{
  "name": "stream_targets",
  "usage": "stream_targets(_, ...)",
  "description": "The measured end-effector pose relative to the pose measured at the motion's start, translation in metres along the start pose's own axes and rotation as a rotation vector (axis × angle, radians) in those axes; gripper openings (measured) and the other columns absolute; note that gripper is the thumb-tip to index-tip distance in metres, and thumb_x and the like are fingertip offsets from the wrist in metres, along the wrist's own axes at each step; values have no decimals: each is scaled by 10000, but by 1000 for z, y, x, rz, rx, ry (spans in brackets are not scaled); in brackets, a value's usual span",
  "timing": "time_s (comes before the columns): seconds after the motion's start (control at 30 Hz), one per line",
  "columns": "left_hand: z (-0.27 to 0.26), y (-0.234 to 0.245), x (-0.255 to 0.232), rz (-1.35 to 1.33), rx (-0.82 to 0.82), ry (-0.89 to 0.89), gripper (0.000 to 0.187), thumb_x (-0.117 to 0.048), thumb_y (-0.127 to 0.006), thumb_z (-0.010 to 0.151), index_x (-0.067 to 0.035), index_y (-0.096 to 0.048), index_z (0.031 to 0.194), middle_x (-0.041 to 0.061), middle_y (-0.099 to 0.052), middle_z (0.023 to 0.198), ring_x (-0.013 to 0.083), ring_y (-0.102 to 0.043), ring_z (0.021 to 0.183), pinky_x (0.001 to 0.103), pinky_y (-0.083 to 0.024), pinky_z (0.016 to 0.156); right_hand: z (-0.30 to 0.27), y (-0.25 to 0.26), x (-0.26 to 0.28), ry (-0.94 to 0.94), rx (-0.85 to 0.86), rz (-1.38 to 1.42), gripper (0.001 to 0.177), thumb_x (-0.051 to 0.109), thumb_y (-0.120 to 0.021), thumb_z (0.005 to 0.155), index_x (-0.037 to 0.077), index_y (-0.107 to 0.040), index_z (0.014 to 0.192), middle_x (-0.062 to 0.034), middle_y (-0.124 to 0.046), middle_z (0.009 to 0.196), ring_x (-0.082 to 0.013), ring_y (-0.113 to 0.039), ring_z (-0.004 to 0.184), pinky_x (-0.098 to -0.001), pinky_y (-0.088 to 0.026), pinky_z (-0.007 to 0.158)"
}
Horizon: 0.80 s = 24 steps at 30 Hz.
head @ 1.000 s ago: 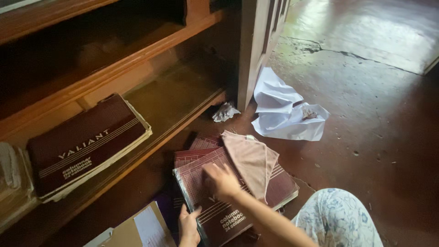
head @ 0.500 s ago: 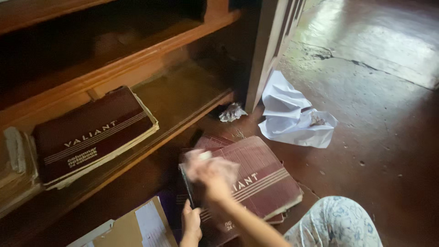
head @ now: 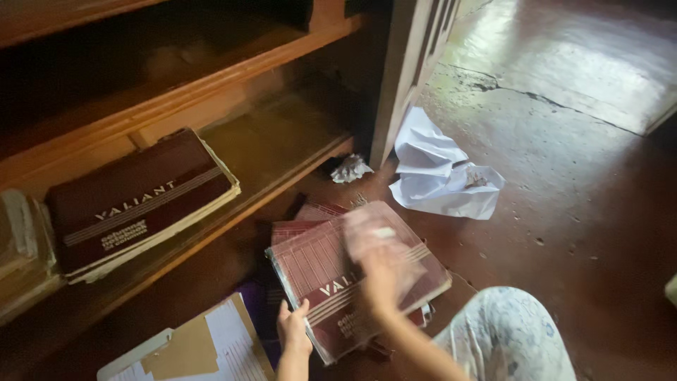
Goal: The person sits on the floor and wipes the covers of several red columnar notebooks with a cloth, then places them on a wooden shelf. The person also flips through a yellow folder containing printed sheets and handles a purple notebook and blue binders, placing them on the shelf.
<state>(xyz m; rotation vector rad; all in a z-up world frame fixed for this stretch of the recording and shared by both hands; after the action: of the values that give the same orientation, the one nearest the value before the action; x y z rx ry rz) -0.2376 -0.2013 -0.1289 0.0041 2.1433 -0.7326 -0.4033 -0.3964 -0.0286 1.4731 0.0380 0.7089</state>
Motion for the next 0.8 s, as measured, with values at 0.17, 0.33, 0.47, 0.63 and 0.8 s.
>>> stream_targets(0.17,2,6,3,3,46,-20,463,42,-656,859,-52,-632,1312,99,-698,1119,255,-658,936,381,-532,797,-104,25,107,404,-199,192,622,55,-606,894,246,-515,1479,-60,-473,1568,-282,-326,1468,-480,-102,1199)
stream_targets(0.33,-39,-12,-30,9,17,-21,410,37,-656,870,-57,-637,1268,95,-718,1113,238,-682,967,382,-548,849,-42,29,-25,-305,30,333,743,113,-566,859,354,-397,1542,80,-351,1631,-157,-262,1499,-365,-87,1251)
stream_targets(0.47,-78,-60,-82,133,205,-263,365,24,-683,877,-2,-694,1240,98,-731,1159,197,-671,1010,321,-516,901,4,23,-80,-143,-188,-131,662,112,-553,809,238,-544,1458,3,-479,1567,-200,-346,1455,-389,-149,1237)
stream_targets(0.63,-130,-140,-158,472,416,-478,337,-75,-664,923,-75,-726,1254,79,-795,1117,201,-721,989,292,-548,904,64,56,-176,-496,-79,1014,519,59,-463,876,129,-617,1367,-15,-526,1097,-136,-416,961,-324,-257,817)
stream_targets(0.8,-152,-183,-210,708,563,-790,320,-118,-713,921,-161,-729,1238,33,-801,1163,187,-755,1058,307,-557,939,73,170,-182,-431,164,1524,585,-110,-343,871,71,-643,1340,31,-484,671,-58,-381,491,-258,-258,401)
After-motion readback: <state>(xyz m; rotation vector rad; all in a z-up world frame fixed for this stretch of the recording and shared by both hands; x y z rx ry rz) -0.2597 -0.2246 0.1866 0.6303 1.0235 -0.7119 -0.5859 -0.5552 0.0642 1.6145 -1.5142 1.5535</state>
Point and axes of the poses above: each hand's wrist, its own z-axis towards the middle knuckle, its own y-axis out of the back of the hand, x = y × z, the point moved 8 cm from there along z, towards the middle knuckle
